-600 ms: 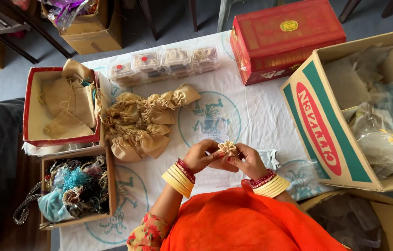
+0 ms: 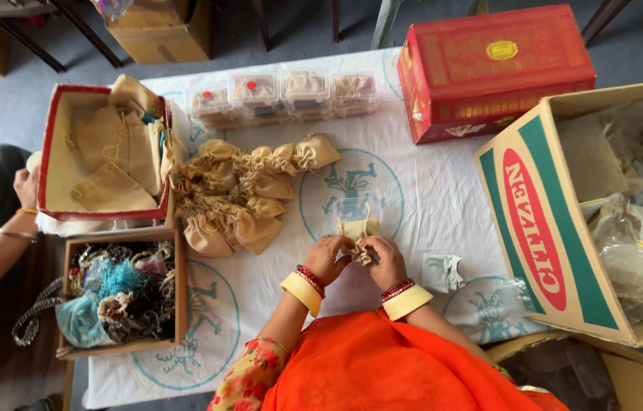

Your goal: Organizing, examining, and placing jewelry items and accessories into small plastic containers and bags.

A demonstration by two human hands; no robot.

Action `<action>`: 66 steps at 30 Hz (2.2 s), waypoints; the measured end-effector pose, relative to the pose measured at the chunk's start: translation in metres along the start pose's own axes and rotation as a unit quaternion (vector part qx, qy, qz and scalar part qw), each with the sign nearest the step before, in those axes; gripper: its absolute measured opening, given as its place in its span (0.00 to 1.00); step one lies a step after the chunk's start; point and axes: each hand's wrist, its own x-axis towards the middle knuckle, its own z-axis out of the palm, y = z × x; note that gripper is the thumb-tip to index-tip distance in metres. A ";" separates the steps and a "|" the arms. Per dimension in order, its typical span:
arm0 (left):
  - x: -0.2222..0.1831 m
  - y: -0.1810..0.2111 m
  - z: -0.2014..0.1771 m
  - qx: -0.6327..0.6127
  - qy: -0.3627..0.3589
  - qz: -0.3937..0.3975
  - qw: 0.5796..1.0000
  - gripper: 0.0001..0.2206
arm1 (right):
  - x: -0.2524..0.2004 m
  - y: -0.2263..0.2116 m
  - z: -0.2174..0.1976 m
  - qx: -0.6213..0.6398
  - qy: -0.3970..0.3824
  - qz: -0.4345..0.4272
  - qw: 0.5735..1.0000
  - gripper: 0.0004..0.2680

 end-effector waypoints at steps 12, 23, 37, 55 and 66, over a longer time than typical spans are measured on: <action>-0.014 0.024 0.014 -0.097 0.085 -0.089 0.988 0.31 | -0.007 -0.010 -0.020 0.146 -0.053 0.131 0.979 0.18; -0.013 0.024 0.022 0.158 0.128 -0.039 0.978 0.19 | -0.003 -0.008 -0.023 -0.003 -0.051 -0.020 0.999 0.18; -0.016 0.021 0.033 0.252 0.079 -0.124 0.956 0.11 | 0.016 -0.025 -0.030 -0.061 -0.196 0.027 0.978 0.17; 0.018 0.024 0.021 0.077 0.113 -0.352 0.926 0.60 | 0.028 0.006 -0.029 -0.171 -0.159 0.002 0.972 0.07; 0.001 0.006 0.039 0.118 0.164 -0.189 0.961 0.41 | 0.008 0.030 -0.034 -0.177 -0.026 -0.055 0.982 0.07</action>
